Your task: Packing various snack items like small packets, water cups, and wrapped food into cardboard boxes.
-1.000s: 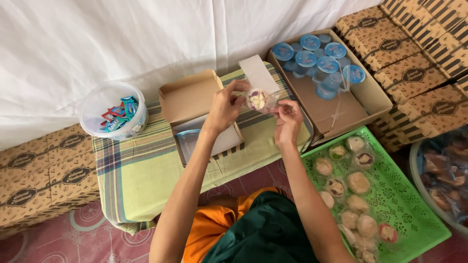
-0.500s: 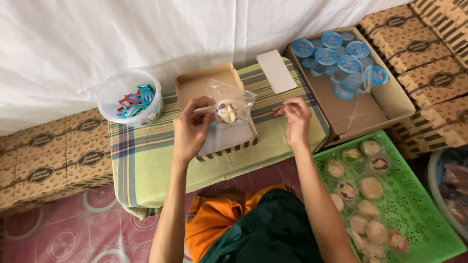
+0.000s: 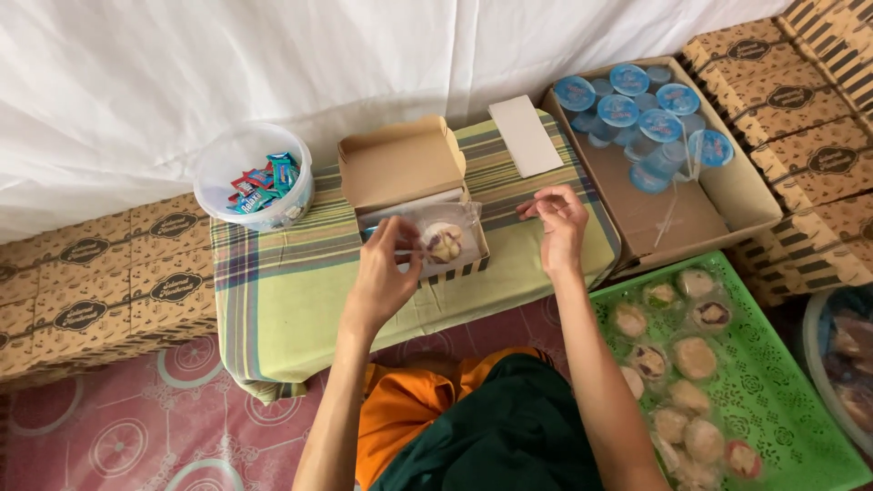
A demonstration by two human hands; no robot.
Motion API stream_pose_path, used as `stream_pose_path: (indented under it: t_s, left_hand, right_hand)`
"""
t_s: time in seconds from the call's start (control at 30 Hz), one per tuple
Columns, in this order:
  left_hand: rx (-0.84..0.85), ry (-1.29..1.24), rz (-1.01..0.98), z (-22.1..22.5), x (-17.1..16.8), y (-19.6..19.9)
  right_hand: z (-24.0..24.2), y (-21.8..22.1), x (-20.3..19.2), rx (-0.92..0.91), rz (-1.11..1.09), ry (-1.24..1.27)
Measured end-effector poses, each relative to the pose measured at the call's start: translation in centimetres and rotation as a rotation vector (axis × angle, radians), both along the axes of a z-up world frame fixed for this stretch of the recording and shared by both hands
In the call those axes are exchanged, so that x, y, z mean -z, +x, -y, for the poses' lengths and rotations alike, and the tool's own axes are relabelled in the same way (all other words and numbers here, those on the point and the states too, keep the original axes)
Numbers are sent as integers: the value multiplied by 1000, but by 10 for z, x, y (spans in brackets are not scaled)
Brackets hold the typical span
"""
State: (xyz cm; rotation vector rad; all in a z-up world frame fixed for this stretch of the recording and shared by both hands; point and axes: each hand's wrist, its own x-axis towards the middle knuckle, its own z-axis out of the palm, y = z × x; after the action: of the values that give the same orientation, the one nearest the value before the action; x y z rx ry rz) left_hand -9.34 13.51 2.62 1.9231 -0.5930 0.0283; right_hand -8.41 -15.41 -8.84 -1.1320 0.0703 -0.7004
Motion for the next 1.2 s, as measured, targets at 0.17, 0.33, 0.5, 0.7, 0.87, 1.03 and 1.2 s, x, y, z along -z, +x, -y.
stream_pose_path:
  t_s: [0.17,0.33,0.5,0.7,0.87,1.03,1.2]
  left_hand:
    - [26,190,43,2,-8,-4]
    - [-12,282,20,4,-19,-6]
    - [-17,334,-17,4,-16,-1]
    - [43,376,44,-2,-13,7]
    - [63,386,48,-1,-13,6]
    - [12,455,258,-2,0,7]
    - [-103,492,385,-1,10,0]
  right_hand:
    - [0,0,0,0,-2,-8]
    - [-1,-1,-2,3,-14,-12]
    - [-1,-1,-2,3,-15,-18]
    - [-3,-2,-5,3,-17,-28]
    - [-2,-2,-5,2,-14,-37]
    - [-2,-2,-4,4,-20,-39]
    - [-2,-3,-4,4,-12,-41]
